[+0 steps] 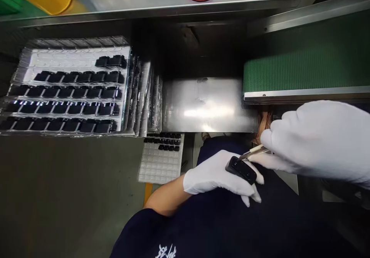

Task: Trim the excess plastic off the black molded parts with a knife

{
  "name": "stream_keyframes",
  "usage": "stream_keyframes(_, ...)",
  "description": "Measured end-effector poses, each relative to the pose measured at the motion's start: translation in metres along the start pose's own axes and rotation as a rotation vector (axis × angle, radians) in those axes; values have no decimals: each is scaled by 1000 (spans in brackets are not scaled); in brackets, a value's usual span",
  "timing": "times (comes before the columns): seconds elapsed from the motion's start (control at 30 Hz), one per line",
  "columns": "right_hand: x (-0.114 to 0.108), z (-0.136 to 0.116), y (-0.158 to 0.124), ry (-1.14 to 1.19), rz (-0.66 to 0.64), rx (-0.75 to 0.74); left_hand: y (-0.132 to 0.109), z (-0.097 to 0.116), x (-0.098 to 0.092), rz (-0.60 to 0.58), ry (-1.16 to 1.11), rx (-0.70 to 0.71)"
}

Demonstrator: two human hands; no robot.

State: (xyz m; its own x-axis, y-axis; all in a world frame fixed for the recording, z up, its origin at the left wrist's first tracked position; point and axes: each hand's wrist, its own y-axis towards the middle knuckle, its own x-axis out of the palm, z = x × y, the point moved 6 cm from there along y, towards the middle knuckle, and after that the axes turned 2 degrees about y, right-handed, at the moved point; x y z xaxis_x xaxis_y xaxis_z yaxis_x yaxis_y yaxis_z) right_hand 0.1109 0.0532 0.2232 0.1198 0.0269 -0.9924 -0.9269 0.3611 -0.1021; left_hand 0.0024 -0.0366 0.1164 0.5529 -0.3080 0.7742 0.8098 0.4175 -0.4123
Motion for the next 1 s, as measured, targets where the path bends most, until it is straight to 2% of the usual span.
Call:
stream_keyframes(0.13,-7,-14,5,-139,72,-149,-3,-4,1,-27,1,-49)
stream_keyframes(0.67,3,-23,18,-88,-38,-166,-11,-12,-8,-35,27,-69)
stream_keyframes(1.0,1,-22,18,21,-6,-144,-9,-13,-7,-34,28,-90)
